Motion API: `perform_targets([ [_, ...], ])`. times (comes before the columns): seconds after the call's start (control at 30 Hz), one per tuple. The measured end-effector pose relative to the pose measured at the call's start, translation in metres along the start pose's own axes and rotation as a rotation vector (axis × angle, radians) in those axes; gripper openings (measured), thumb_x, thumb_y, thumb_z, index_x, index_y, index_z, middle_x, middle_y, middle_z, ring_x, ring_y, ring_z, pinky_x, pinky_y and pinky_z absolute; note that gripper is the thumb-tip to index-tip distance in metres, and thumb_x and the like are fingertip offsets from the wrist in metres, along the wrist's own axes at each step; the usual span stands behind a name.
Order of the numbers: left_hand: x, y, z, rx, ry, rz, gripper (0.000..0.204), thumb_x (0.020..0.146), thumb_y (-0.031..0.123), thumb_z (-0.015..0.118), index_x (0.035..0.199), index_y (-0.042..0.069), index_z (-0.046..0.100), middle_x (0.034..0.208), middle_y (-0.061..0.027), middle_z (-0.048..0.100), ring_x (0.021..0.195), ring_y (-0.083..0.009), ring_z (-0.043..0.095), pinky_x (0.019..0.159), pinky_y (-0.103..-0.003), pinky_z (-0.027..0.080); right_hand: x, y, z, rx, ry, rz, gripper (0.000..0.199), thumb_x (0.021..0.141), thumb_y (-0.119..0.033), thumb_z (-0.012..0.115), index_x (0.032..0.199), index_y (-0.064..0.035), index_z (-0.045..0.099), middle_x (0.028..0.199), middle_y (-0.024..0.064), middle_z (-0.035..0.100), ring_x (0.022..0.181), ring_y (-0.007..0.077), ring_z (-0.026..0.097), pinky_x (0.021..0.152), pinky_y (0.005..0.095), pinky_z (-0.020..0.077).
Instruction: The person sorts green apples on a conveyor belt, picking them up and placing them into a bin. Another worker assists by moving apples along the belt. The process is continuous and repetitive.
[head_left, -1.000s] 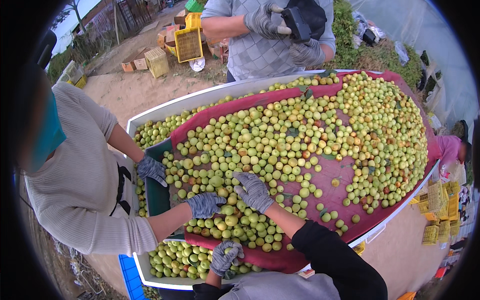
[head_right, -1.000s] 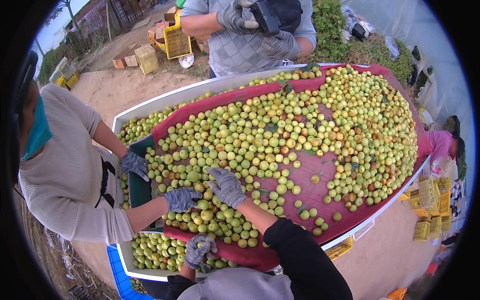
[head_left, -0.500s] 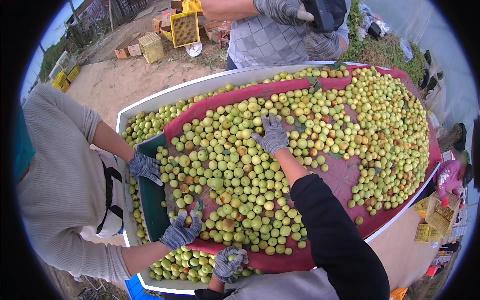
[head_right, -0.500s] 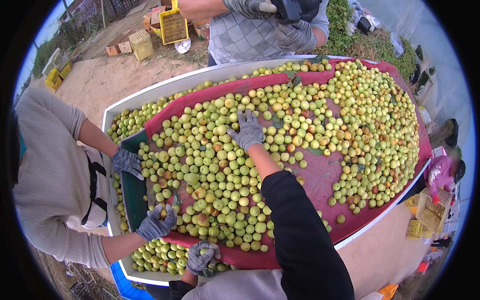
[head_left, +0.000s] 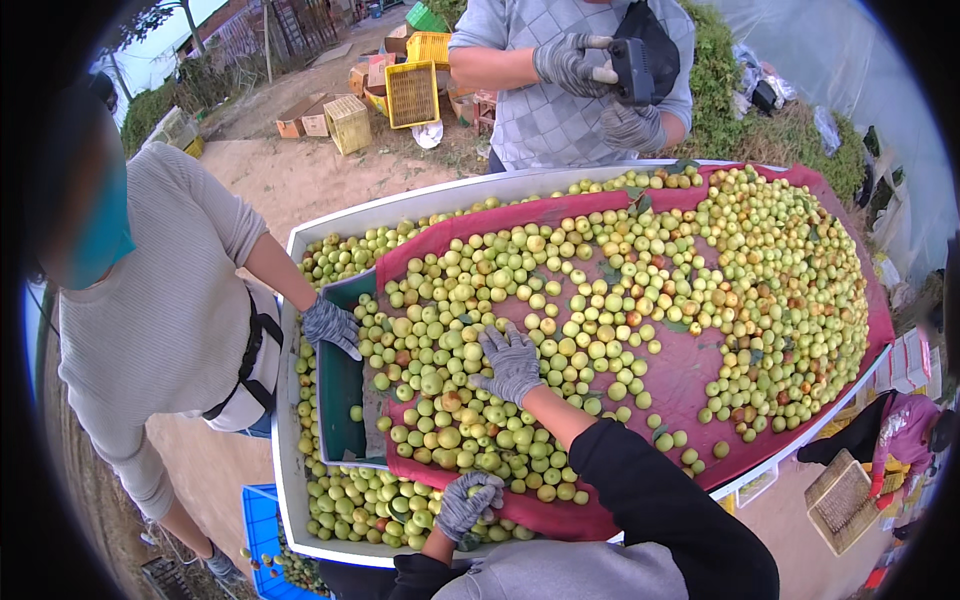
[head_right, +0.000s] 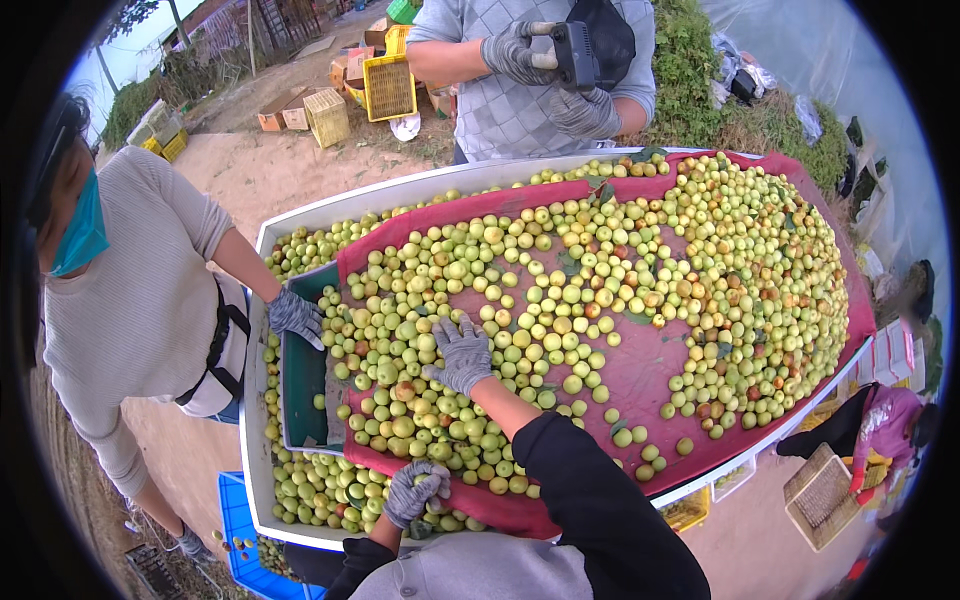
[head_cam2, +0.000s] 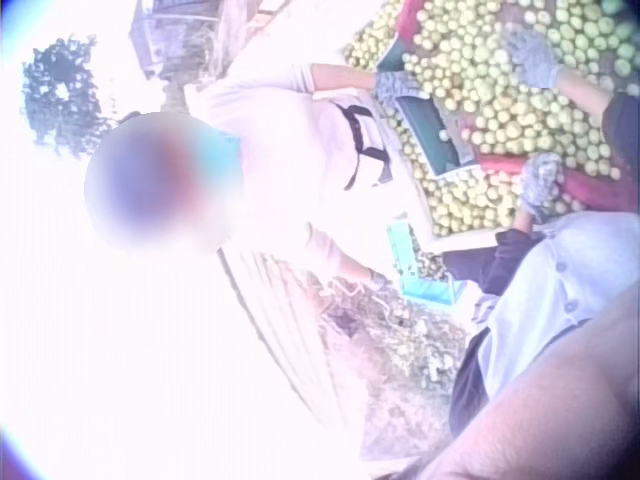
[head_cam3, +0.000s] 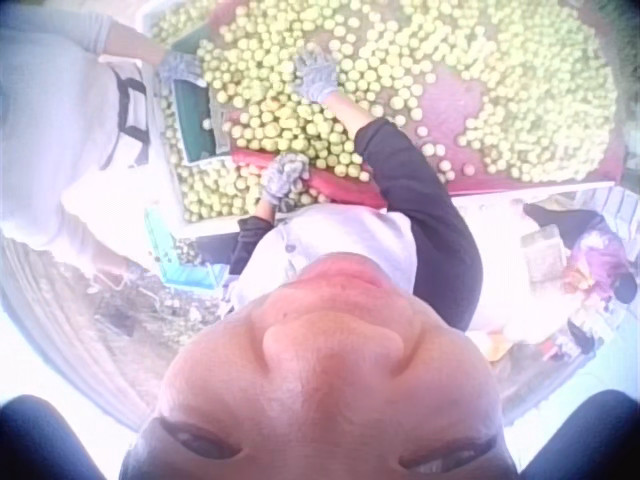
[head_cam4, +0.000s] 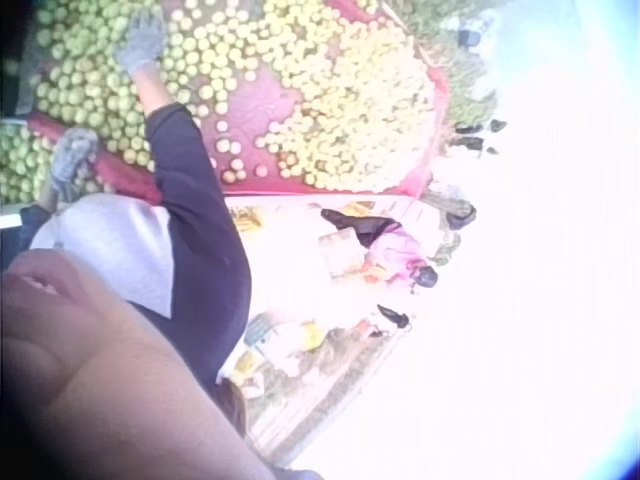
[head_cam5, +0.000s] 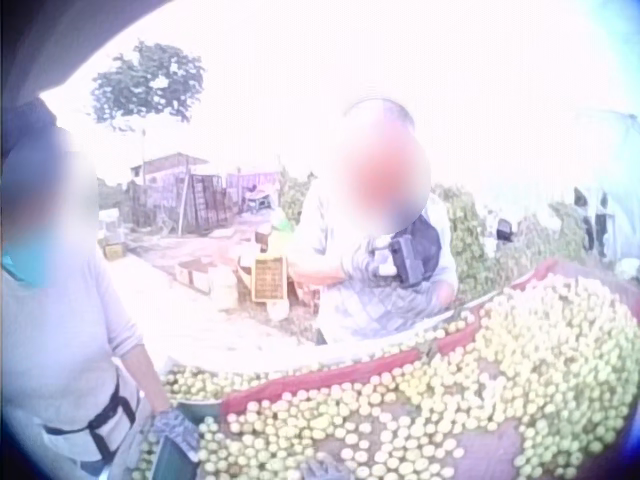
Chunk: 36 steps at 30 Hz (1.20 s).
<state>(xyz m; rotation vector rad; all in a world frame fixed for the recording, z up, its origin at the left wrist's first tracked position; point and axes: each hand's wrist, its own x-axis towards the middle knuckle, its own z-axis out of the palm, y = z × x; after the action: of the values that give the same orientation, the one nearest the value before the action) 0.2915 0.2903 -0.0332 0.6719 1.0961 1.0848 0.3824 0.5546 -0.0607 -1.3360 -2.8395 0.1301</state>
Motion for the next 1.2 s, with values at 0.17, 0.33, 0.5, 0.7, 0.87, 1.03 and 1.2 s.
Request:
perform_targets([
  [0.17,0.004,-0.001,-0.004,-0.006,-0.028,-0.072,0.030,0.097,0.024,0.056,0.115,0.000,0.059,0.092,-0.0081,0.065,0.073,-0.0109,0.064,0.056,-0.022,0.053,-0.056,-0.025,0.005,0.253,-0.045,-0.289,0.080,0.081,-0.058,0.059,0.145,-0.0149,0.038,0.149,0.0102,0.037,0.137,0.0357,0.033,0.110,0.0507,0.0289],
  [0.33,0.005,0.000,-0.004,-0.017,-0.055,-0.065,0.035,0.097,0.032,0.056,0.117,0.003,0.059,0.087,-0.0029,0.063,0.062,-0.0071,0.059,0.049,-0.020,0.049,-0.093,0.059,-0.022,0.278,0.263,-0.096,0.073,0.076,-0.045,0.068,0.136,-0.0082,0.049,0.147,0.0167,0.038,0.135,0.0407,0.035,0.109,0.0513,0.0314],
  [0.5,0.006,-0.005,-0.005,-0.043,-0.085,-0.021,0.039,0.097,0.036,0.053,0.120,0.005,0.057,0.084,-0.0015,0.061,0.059,-0.0059,0.058,0.048,-0.019,0.049,-0.115,0.158,-0.028,0.078,0.222,0.421,0.080,0.080,-0.043,0.069,0.145,-0.0070,0.038,0.156,0.0179,0.023,0.142,0.0388,0.024,0.114,0.0479,0.0281],
  [0.7,0.007,-0.010,-0.001,0.016,0.005,-0.084,0.045,0.098,0.040,0.053,0.122,0.002,0.056,0.086,-0.0024,0.061,0.067,-0.0059,0.059,0.052,-0.019,0.049,-0.131,0.130,-0.001,0.099,0.006,0.366,0.090,0.077,-0.039,0.070,0.151,-0.0105,0.026,0.159,0.0168,0.013,0.146,0.0352,0.014,0.117,0.0506,0.0165],
  [0.87,-0.003,0.012,-0.008,0.624,0.253,0.262,0.028,0.096,0.024,0.059,0.114,0.004,0.063,0.095,-0.0061,0.064,0.085,-0.0170,0.063,0.078,-0.031,0.053,-0.147,0.098,-0.028,0.151,-0.146,0.393,0.088,0.075,-0.031,0.072,0.149,-0.0107,0.029,0.158,0.0129,0.018,0.146,0.0352,0.016,0.118,0.0492,0.0175],
  [1.03,0.019,0.038,-0.033,0.974,0.287,0.260,0.026,0.088,0.018,0.064,0.111,0.006,0.064,0.099,-0.0132,0.066,0.093,-0.0325,0.064,0.082,-0.039,0.052,-0.154,0.074,-0.039,0.226,-0.189,0.423,0.088,0.076,-0.036,0.072,0.149,-0.0102,0.029,0.157,0.0106,0.023,0.145,0.0381,0.017,0.119,0.0486,0.0197],
  [1.2,0.047,0.016,-0.029,1.113,0.428,0.088,0.026,0.084,0.028,0.060,0.099,0.007,0.063,0.085,-0.0142,0.064,0.075,-0.0350,0.063,0.064,-0.044,0.051,-0.134,0.072,-0.040,0.000,-0.297,0.343,0.082,0.085,-0.053,0.058,0.149,-0.0107,0.029,0.156,0.0119,0.025,0.144,0.0387,0.019,0.117,0.0494,0.0240],
])
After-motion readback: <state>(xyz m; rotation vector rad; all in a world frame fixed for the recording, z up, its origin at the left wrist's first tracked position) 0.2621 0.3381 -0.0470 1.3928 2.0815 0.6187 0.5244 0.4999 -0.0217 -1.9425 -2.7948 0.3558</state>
